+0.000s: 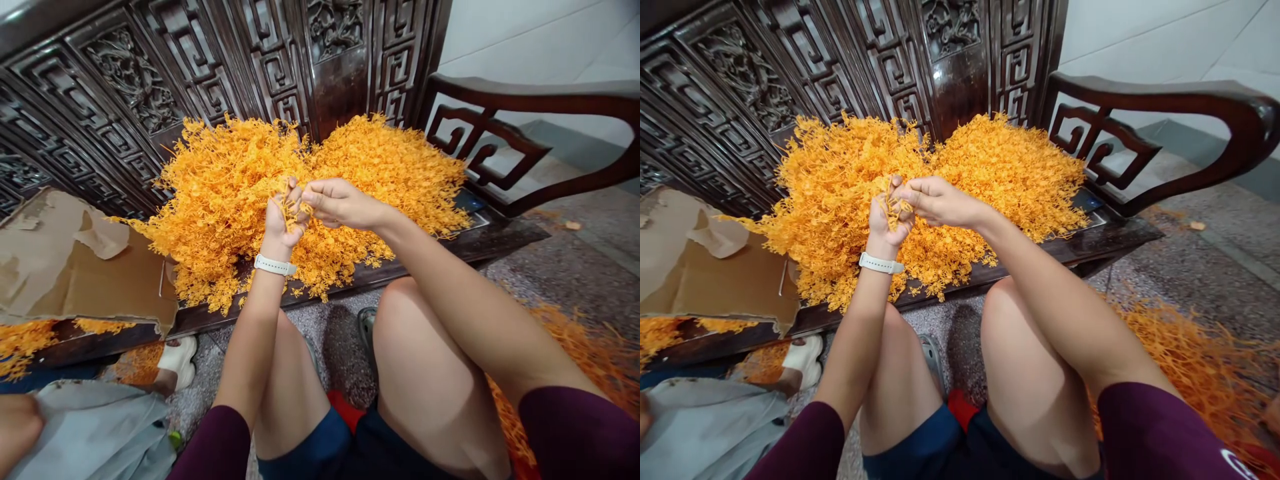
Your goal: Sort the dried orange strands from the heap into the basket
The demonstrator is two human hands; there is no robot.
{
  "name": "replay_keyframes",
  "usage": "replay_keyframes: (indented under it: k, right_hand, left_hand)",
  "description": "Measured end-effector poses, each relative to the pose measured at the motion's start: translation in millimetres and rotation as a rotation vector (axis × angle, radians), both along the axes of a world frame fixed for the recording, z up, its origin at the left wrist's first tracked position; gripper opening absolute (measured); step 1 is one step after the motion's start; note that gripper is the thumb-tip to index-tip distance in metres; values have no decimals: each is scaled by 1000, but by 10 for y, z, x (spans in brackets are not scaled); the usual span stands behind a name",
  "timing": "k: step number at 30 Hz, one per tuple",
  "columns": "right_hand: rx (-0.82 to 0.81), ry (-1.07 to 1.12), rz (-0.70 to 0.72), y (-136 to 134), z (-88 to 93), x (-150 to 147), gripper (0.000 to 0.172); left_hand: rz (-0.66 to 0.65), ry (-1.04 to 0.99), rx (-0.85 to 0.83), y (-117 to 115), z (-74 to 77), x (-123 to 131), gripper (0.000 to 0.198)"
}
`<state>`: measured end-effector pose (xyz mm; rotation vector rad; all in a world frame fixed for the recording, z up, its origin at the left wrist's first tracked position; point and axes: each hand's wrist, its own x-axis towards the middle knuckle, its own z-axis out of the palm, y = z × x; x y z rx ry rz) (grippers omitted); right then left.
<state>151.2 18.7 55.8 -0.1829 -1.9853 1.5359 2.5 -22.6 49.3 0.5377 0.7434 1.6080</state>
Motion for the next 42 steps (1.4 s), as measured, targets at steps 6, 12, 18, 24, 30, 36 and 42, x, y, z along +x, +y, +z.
replay_keyframes:
  k: [6,12,18,24,30,36,42]
  right_hand:
    - [-383,161,205,-216,-17,-74,40]
    - [-406,233,-55,-228,199,-19,46]
    - [-364,349,-382,67,381,278,51]
    - [-448,250,-353,313,235,486,38]
    - [-469,44,-1162,1007,-189,564,52]
    - [-124,-220,-1426,1036,-630,653,57]
    - [61,52,-1014,710,-441,473,57]
  left_hand:
    - [-55,-59,138,-121,9,-19,33]
    - [-80,-35,184,-217,-90,197,29]
    - [-471,-25,1,-350,-55,608,34]
    - [-302,-155,192,-197,-58,244,31]
    - [-189,-104,38,-40,-110,101,24]
    - [-130,-19,102,29,-205,126,16]
    - [-27,66,121,95,-299,137,12]
